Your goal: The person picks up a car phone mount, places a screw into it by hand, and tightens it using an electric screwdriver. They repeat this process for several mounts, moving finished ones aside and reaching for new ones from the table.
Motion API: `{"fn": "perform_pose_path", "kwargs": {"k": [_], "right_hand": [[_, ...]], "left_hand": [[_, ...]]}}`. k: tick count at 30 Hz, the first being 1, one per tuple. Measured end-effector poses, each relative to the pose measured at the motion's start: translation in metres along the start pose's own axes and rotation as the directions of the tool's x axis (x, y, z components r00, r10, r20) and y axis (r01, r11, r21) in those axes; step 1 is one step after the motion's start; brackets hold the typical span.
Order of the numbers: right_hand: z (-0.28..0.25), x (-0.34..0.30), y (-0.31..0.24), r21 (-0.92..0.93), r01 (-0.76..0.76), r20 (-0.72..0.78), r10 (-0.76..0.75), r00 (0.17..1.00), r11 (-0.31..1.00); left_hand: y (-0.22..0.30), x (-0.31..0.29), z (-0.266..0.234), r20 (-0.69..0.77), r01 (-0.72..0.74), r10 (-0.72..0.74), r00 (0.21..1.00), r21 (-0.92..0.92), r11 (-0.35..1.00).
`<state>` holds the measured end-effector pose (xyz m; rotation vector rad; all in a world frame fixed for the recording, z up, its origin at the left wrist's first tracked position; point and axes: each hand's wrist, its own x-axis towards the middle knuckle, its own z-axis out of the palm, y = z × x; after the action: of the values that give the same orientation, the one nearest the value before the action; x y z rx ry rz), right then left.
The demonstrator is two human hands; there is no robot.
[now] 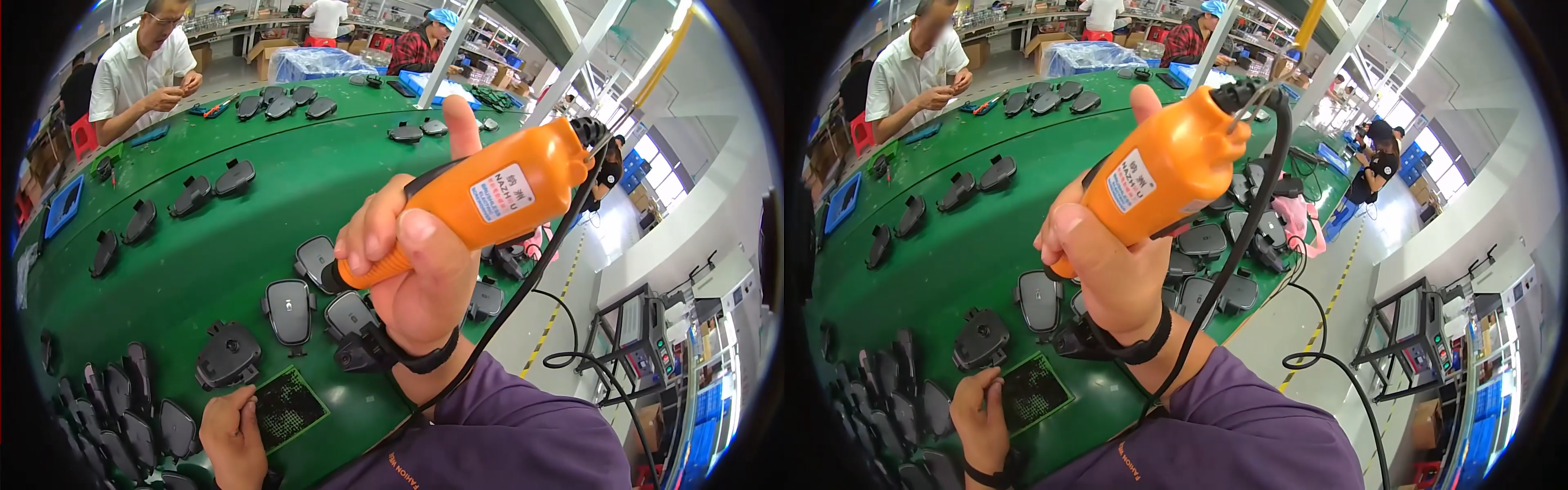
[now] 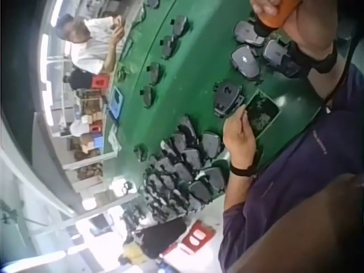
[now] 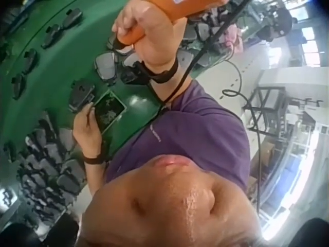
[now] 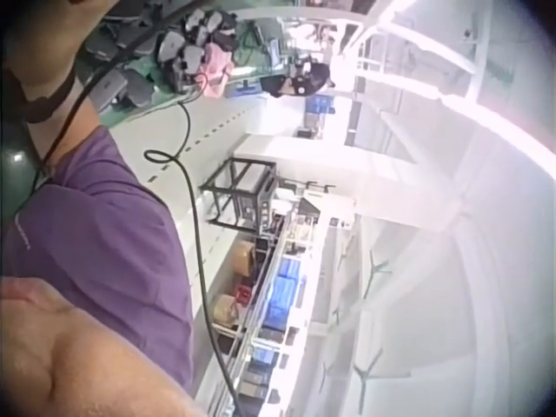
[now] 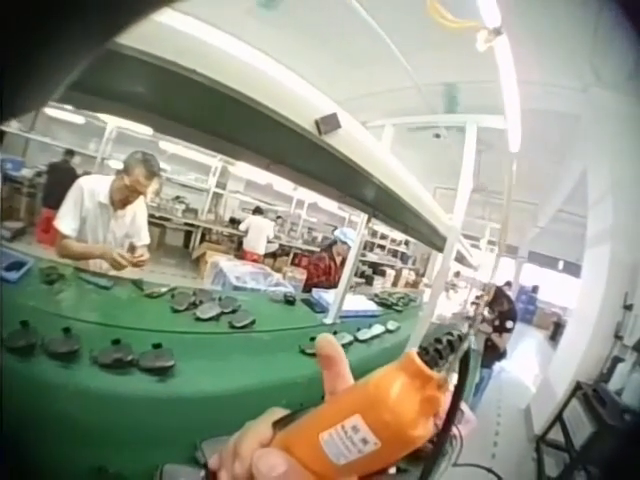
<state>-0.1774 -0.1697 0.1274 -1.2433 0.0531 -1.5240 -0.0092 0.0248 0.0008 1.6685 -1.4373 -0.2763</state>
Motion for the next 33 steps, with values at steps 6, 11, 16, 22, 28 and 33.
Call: {"fn": "perform_pose_path", "kwargs": {"k": [6,11,16,22,28,33], "right_hand": [[0.002,0.0,0.002,-0.005,-0.042,0.001,0.042,0.999,0.999],[0.005,0.003,0.012,0.037,-0.051,0.035,0.049,0.998,0.998],[0.017,-0.012,0.005,0.033,-0.1,0.061,0.098,0.993,0.994],[0.042,-0.041,0.026,0.196,-0.34,0.286,0.278,0.917,0.92],[0.072,-0.052,0.048,0.195,-0.472,0.455,0.346,0.82,0.86],[0.079,-0.049,0.05,0.174,-0.513,0.421,0.408,0.81,0.84]], "left_hand": [[0.014,0.002,-0.008,-0.047,0.187,-0.196,0.979,-0.148,0.971],[0.029,0.01,-0.023,-0.141,0.21,-0.237,0.961,-0.182,0.961],[0.014,0.019,-0.022,-0.164,-0.033,0.02,0.986,-0.078,0.996],[0.002,0.014,-0.018,-0.122,-0.042,0.017,0.992,-0.199,0.979],[-0.006,0.012,-0.022,-0.103,-0.065,0.037,0.994,-0.284,0.956],[-0.011,0.02,-0.027,-0.138,-0.103,0.062,0.989,-0.317,0.943]]}}
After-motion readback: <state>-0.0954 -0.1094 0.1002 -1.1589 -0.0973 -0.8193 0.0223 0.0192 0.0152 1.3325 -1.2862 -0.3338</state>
